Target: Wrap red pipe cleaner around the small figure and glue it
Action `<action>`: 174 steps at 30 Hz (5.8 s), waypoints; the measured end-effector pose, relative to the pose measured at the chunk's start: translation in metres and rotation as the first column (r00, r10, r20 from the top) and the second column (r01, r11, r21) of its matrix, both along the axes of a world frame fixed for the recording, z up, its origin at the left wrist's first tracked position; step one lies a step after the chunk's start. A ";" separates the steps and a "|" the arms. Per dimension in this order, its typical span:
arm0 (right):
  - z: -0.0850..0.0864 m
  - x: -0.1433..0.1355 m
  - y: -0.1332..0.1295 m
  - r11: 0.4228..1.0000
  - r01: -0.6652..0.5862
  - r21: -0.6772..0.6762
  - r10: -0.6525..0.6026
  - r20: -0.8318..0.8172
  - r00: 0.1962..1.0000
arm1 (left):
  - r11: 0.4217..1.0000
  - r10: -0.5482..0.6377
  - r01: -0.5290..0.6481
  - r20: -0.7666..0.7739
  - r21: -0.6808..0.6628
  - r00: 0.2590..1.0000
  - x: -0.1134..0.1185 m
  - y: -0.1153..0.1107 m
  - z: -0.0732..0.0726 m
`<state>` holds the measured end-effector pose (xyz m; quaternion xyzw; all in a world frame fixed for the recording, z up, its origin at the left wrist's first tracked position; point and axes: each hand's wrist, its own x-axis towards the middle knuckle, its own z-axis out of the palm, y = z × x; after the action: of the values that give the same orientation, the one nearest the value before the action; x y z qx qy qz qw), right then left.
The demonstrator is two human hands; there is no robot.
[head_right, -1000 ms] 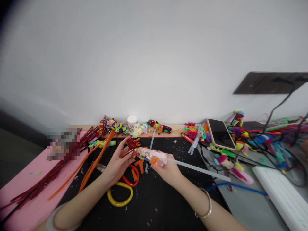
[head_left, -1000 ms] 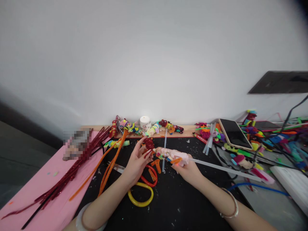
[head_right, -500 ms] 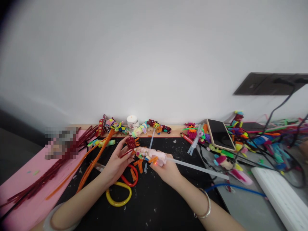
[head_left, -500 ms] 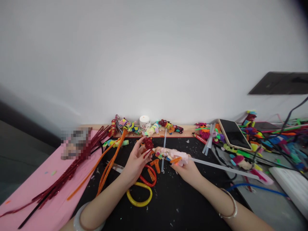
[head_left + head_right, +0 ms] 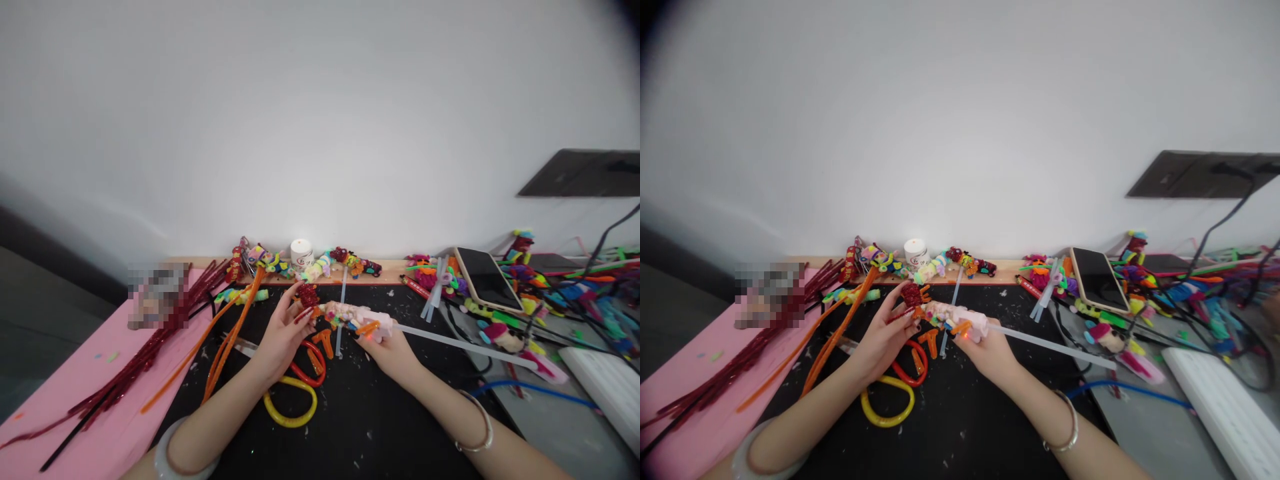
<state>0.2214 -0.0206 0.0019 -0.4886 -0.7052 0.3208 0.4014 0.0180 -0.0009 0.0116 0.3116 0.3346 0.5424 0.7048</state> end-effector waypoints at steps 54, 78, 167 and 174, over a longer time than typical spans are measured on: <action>0.008 -0.013 -0.025 0.899 -0.164 0.407 0.068 0.241 0.968 | 0.914 -0.053 0.254 -0.526 0.318 0.849 0.005 -0.016 -0.011; 0.005 -0.009 -0.015 0.953 -0.065 0.295 -0.006 0.232 0.973 | 0.915 -0.399 0.399 -0.014 0.062 0.917 0.001 -0.010 -0.003; 0.001 -0.013 -0.015 0.983 -0.030 0.180 -0.009 0.211 0.978 | 0.837 -0.546 0.546 -0.071 -0.018 0.835 0.001 -0.013 -0.002; 0.002 -0.013 -0.015 0.982 -0.026 0.188 -0.015 0.211 0.977 | 0.834 -0.552 0.552 -0.031 -0.001 0.833 0.000 -0.013 -0.002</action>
<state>0.2082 -0.0355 0.0037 -0.4773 -0.7726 0.1995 0.3680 0.0181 -0.0137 0.0101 0.4058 0.2391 0.3126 0.8249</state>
